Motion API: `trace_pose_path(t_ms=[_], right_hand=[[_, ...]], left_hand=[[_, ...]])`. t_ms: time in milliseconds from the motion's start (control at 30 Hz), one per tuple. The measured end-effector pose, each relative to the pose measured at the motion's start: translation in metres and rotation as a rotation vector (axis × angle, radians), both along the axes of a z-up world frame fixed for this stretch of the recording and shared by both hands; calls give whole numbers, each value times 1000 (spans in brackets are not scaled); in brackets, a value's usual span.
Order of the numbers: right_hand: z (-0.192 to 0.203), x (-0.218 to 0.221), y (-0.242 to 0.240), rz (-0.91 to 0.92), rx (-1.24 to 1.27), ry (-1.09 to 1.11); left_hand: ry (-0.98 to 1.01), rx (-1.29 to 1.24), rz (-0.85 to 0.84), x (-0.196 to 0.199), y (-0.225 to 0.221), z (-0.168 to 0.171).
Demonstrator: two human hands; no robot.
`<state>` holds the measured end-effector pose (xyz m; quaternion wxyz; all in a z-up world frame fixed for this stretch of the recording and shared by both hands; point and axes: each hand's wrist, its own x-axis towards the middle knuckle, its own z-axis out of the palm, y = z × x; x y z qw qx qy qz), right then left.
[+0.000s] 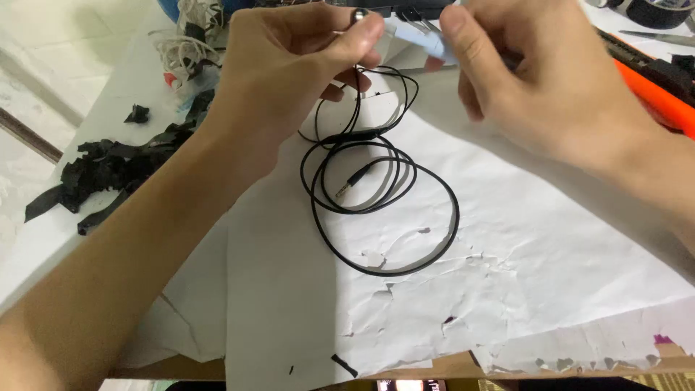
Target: Repairing earphones by prying open the earbud casing with a small tool.
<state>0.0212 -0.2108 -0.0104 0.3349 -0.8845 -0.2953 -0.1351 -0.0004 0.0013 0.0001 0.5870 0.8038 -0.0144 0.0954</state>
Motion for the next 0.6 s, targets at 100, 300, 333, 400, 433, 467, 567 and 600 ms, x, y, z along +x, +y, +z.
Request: trace_pose_path(t_ms=[100,300,333,400,433,467,567,600], right_hand=[[-2,3,-2,72,0,4],[-9,13,-8,172,75,-198],[-8,11,-7,186,89,-187],[-3,3,-2,112,60,-154],[0,0,1,40,31,-120],[0,0,0,39,31,-124],[2,0,0,94,17,-187],[4,-2,2,78,19,-112]], left_hand=[[-79,4,-34,2,6,-6],[-57,-28,-55,0,1,-2],[4,-32,-10,-3,-2,0],[21,-36,-18,-5,-5,3],[37,-40,-26,-6,-6,5],[33,-39,-27,-6,-5,4],[-33,28,-46,-3,-3,1],[-8,-22,-48,-1,-3,1]])
